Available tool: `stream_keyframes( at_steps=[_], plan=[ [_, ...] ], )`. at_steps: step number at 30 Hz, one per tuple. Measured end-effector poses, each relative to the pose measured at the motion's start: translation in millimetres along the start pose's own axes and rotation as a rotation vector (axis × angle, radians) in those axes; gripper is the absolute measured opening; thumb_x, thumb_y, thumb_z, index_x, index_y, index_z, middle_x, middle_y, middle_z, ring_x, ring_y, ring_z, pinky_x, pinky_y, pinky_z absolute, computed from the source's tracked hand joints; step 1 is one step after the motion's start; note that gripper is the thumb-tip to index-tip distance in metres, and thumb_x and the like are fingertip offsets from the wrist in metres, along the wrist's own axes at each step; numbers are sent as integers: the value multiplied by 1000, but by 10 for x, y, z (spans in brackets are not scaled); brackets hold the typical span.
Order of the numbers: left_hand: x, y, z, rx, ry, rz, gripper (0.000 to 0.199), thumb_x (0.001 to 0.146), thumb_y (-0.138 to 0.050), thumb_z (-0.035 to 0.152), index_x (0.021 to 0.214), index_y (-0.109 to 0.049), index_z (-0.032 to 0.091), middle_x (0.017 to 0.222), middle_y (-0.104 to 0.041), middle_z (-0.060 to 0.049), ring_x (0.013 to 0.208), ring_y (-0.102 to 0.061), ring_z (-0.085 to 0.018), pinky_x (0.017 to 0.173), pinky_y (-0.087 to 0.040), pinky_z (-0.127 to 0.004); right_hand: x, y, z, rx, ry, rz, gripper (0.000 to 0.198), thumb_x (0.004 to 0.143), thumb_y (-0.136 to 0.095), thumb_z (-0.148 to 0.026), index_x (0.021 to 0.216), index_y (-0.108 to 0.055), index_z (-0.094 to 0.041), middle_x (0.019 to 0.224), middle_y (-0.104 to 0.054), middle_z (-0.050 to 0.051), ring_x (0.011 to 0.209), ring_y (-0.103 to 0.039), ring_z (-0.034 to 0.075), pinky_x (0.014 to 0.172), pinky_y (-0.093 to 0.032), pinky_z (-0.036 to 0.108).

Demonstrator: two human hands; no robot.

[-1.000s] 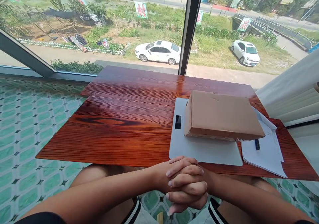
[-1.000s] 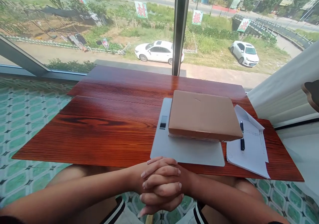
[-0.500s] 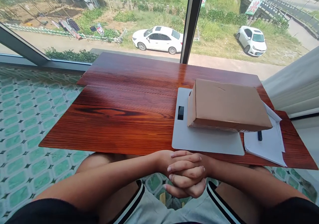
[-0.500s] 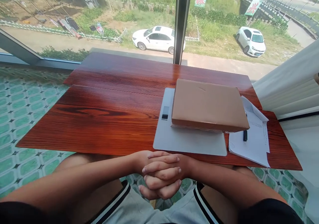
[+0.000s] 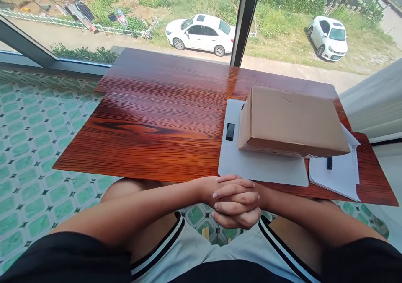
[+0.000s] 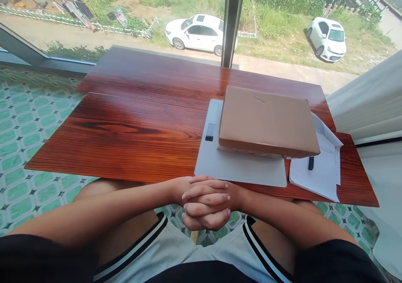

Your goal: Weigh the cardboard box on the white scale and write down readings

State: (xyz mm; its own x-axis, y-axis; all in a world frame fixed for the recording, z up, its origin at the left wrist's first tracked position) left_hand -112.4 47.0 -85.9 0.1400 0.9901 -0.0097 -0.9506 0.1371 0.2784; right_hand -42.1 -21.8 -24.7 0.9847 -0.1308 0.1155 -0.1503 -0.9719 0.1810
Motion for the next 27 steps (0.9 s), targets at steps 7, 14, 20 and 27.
stream_keyframes(
  at_steps=[7,14,20,27],
  plan=[
    [120,15,149,30,-106,-171,48,104,-31,35,88,-75,46,49,-43,-1,70,-65,-24,83,-62,-50,-37,-91,-102,-43,-22,53,68,70,-87,-23,131,-67,-47,146,-50,8,153,-26,41,97,-58,60],
    [195,40,156,83,-139,-189,52,103,-33,42,68,-71,39,67,-60,-4,96,-69,-27,89,-62,-50,-118,-210,-328,-126,-30,221,64,75,-83,-29,132,-64,-52,147,-44,6,152,-28,38,121,-32,59],
    [190,43,205,57,-141,-213,51,103,-33,44,70,-71,38,59,-54,-4,87,-69,-25,86,-63,-46,-108,-256,-478,-318,47,265,62,82,-76,-35,140,-59,-49,141,-48,10,145,-39,39,122,-27,60],
    [214,-23,295,55,-132,-220,61,105,-23,43,61,-64,34,45,-35,-2,64,-63,-23,74,-65,-43,-58,-171,-322,-267,25,92,59,79,-78,-36,135,-63,-48,147,-43,7,149,-32,41,120,-30,63]
  ],
)
Point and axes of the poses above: each hand's wrist, its own x-axis towards the middle knuckle, its own y-axis out of the back of the hand, z = x × y, the point moved 8 cm from there along x, towards the middle knuckle
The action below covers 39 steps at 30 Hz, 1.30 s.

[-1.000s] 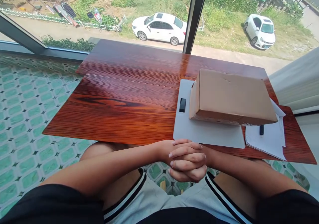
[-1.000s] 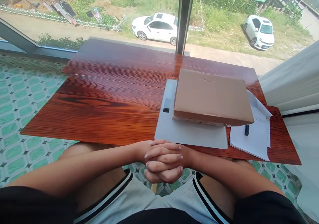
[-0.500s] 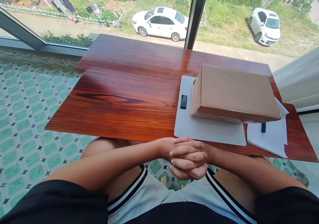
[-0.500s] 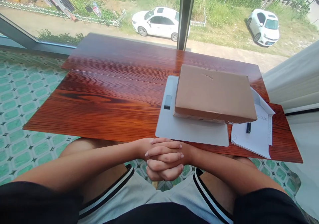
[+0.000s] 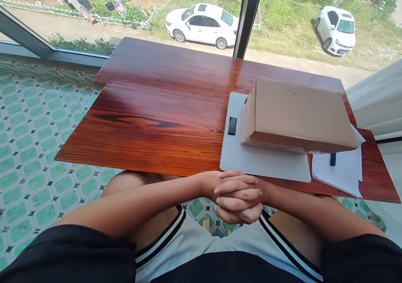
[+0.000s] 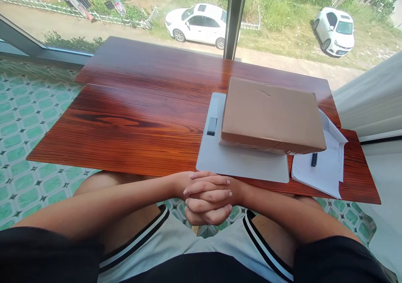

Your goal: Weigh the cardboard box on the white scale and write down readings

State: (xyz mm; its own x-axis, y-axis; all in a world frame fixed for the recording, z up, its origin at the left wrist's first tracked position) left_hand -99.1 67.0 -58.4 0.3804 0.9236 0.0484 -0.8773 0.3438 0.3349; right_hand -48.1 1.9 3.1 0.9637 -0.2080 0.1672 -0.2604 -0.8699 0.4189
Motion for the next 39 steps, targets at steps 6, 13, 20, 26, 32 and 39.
stream_keyframes(
  at_steps=[6,13,20,26,32,39],
  plan=[
    [60,-128,-8,-89,17,-46,55,104,-31,36,60,-63,33,51,-43,-1,56,-53,-20,71,-62,-42,-30,-17,-184,-20,23,175,54,81,-77,-31,132,-65,-46,137,-50,11,142,-41,39,121,-30,61],
    [232,-741,93,-1120,274,1327,47,93,-48,72,76,-68,33,61,-47,3,51,-46,-13,47,-50,-22,-113,3,-766,-430,439,710,27,85,-71,-24,111,-68,-33,97,-64,11,93,-70,33,77,-63,50],
    [264,-665,235,-1373,151,1361,52,88,-61,69,59,-59,26,53,-20,8,39,-11,-7,29,-22,-14,-105,30,-799,-461,461,754,17,88,-68,-26,104,-65,-30,93,-64,10,88,-72,33,73,-63,49],
    [-33,-557,191,-1337,315,1199,47,83,-79,45,53,-53,22,53,-21,8,41,-14,-6,30,-19,-15,-106,17,-769,-451,459,765,17,86,-69,-28,103,-65,-30,92,-64,10,88,-72,33,73,-63,48],
    [179,-708,307,-1221,364,1517,32,89,-59,69,84,-69,39,56,-37,6,42,-34,-10,40,-39,-19,-99,9,-777,-444,457,759,17,86,-70,-28,102,-65,-29,93,-64,10,88,-72,33,73,-62,47],
    [213,-757,295,-1175,391,1582,22,94,-55,66,103,-67,51,59,-43,7,41,-30,-11,39,-36,-20,-109,29,-816,-469,461,740,19,86,-69,-25,104,-64,-30,93,-63,10,88,-72,33,74,-63,49]
  ],
)
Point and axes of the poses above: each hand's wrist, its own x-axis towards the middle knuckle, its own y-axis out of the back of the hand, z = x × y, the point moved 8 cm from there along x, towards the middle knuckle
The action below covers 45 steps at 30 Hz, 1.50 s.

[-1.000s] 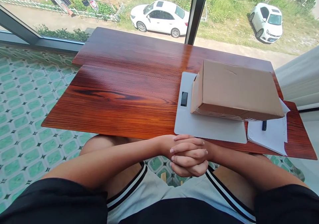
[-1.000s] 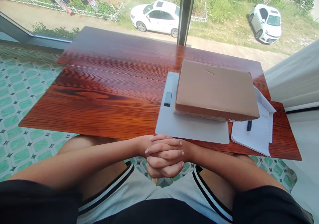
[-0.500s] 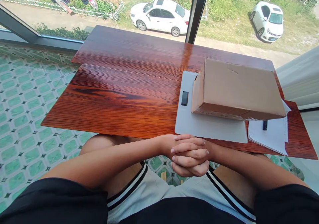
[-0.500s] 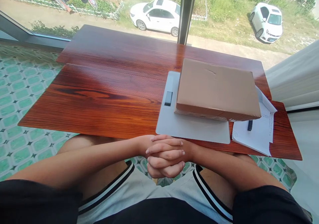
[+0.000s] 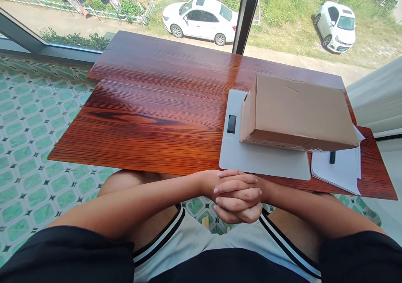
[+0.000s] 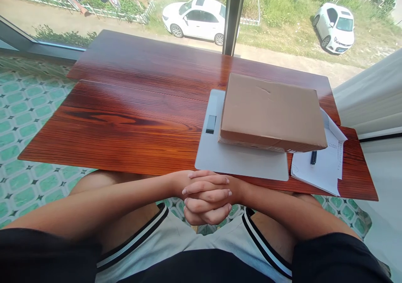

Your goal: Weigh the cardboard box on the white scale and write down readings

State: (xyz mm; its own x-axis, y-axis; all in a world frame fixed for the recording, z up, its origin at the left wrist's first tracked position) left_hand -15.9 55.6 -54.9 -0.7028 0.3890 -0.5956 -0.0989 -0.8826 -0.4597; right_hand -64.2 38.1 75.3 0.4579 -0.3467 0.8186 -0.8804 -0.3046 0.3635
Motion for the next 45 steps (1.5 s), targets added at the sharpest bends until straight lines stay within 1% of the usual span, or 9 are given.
stream_keyframes(
  at_steps=[4,9,15,21,26,33,36,39,45],
  plan=[
    [14,78,6,34,-33,58,25,92,-57,67,100,-68,47,59,-42,7,41,-29,-10,38,-35,-19,9,-19,-12,5,5,-55,21,85,-71,-20,104,-64,-27,94,-65,14,91,-72,35,74,-63,50],
    [-8,177,52,113,-89,195,29,87,-65,65,95,-66,38,58,-38,8,43,-33,-10,36,-34,-17,-8,-4,7,15,11,30,16,87,-69,-26,102,-65,-28,91,-64,11,87,-72,33,73,-63,47],
    [-25,112,90,118,-89,160,30,88,-62,67,90,-65,37,56,-35,7,41,-32,-10,35,-32,-16,-14,-14,14,-2,5,52,13,87,-69,-29,99,-65,-28,90,-65,10,84,-72,32,70,-62,46],
    [-10,-154,36,1,-20,-164,48,92,-47,75,76,-67,34,54,-37,5,42,-33,-10,34,-31,-16,-1,-26,-1,-8,4,-27,19,87,-69,-23,104,-63,-28,93,-64,12,88,-72,35,73,-63,49],
    [-22,-175,24,-125,51,-216,44,92,-53,70,73,-69,34,55,-39,5,43,-36,-10,37,-38,-16,-20,-16,22,-4,-5,11,19,87,-68,-25,104,-63,-32,92,-64,10,87,-72,33,74,-63,48],
    [-71,-409,61,-577,94,-405,34,100,-51,54,80,-74,41,53,-32,8,34,-22,-7,34,-32,-12,-6,-13,23,14,-13,45,11,88,-67,-28,98,-65,-30,91,-64,9,86,-72,31,74,-63,46],
    [20,-237,90,-614,155,-471,29,98,-57,51,78,-75,41,54,-35,8,34,-22,-6,35,-34,-12,-10,-23,33,8,-9,50,10,87,-68,-27,96,-66,-28,89,-64,9,85,-72,31,72,-63,45],
    [177,54,144,-415,371,-549,26,97,-64,39,73,-73,34,54,-35,9,33,-20,-5,34,-32,-11,-33,-9,59,22,-2,106,9,86,-69,-31,95,-68,-28,88,-65,8,83,-72,30,70,-63,43],
    [460,562,331,-59,561,-334,34,88,-75,30,59,-61,24,52,-26,10,37,-6,-3,27,-11,-10,-26,-17,47,18,-11,98,11,86,-69,-26,97,-66,-29,91,-65,9,85,-72,31,71,-63,45]
  ],
)
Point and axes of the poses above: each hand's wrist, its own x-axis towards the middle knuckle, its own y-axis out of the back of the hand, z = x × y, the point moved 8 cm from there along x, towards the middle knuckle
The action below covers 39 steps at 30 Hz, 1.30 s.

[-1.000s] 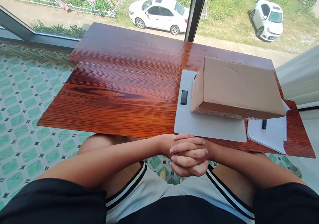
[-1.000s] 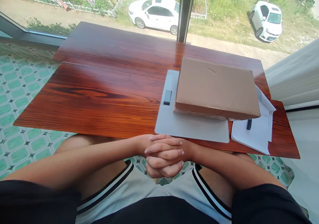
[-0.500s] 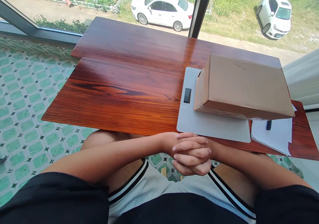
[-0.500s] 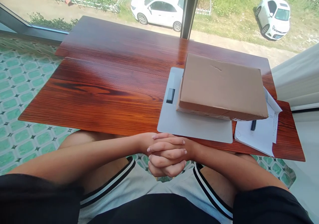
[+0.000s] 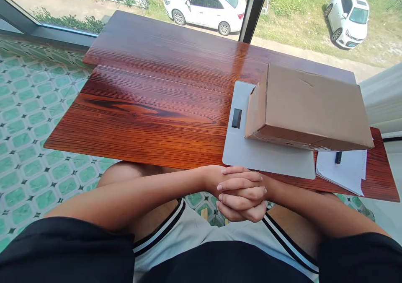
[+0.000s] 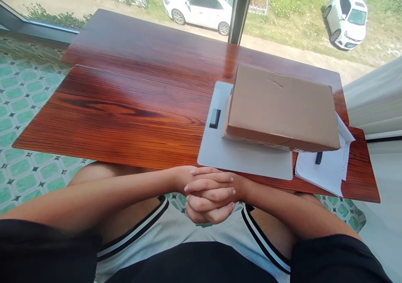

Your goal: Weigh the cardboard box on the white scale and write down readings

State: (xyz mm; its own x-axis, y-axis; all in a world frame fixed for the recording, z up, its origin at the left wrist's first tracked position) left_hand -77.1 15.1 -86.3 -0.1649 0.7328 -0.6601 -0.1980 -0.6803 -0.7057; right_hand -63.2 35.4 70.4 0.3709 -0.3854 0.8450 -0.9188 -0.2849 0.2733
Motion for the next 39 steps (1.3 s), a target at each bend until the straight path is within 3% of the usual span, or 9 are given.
stream_keyframes(
  at_steps=[3,7,12,16,22,30,36,39],
  plan=[
    [-12,-23,-13,14,7,36,33,86,-77,27,59,-60,24,51,-27,10,36,-9,-3,28,-11,-10,35,6,-62,-3,19,-58,15,86,-68,-20,98,-64,-27,92,-63,13,86,-71,34,69,-63,48],
    [-29,-116,-52,-44,-32,-24,30,89,-73,25,61,-63,25,51,-30,10,35,-14,-4,29,-18,-9,55,-6,-97,-9,24,-125,22,86,-66,-14,103,-62,-28,93,-61,13,90,-71,35,72,-64,50],
    [-33,-105,-24,-52,-63,34,32,87,-77,28,58,-63,26,50,-24,10,35,-12,-4,29,-21,-10,46,25,-58,5,1,-51,16,87,-67,-24,100,-64,-33,92,-61,9,87,-71,32,73,-64,47],
    [-41,-116,-6,-31,-34,80,33,84,-80,31,56,-62,26,50,-19,10,36,-10,-5,29,-20,-11,37,-25,-53,-14,3,-120,16,89,-66,-22,102,-63,-32,95,-64,10,91,-72,32,75,-64,47],
    [-90,-205,-37,37,-61,90,36,83,-80,37,56,-60,25,50,-20,9,38,-11,-6,28,-15,-13,41,3,-65,4,-4,-44,15,86,-69,-19,97,-63,-28,92,-62,11,84,-71,33,69,-63,48],
    [-101,-338,-106,-68,-157,-55,29,90,-72,30,62,-68,31,53,-32,8,39,-27,-8,38,-37,-12,63,3,-125,-26,54,-132,23,84,-67,-11,102,-63,-24,93,-60,15,88,-70,36,69,-63,50],
    [-122,-324,-208,96,-300,156,40,86,-76,43,53,-59,26,53,-32,6,43,-33,-10,40,-42,-16,63,14,-108,-32,20,-110,20,86,-67,-17,101,-62,-29,94,-63,13,89,-71,34,71,-63,50],
    [-125,-353,-197,135,-329,162,42,85,-76,47,53,-58,26,54,-36,5,45,-39,-10,40,-42,-17,68,16,-117,-31,30,-99,19,86,-66,-16,101,-63,-28,93,-62,13,88,-71,35,71,-63,51]
  ],
)
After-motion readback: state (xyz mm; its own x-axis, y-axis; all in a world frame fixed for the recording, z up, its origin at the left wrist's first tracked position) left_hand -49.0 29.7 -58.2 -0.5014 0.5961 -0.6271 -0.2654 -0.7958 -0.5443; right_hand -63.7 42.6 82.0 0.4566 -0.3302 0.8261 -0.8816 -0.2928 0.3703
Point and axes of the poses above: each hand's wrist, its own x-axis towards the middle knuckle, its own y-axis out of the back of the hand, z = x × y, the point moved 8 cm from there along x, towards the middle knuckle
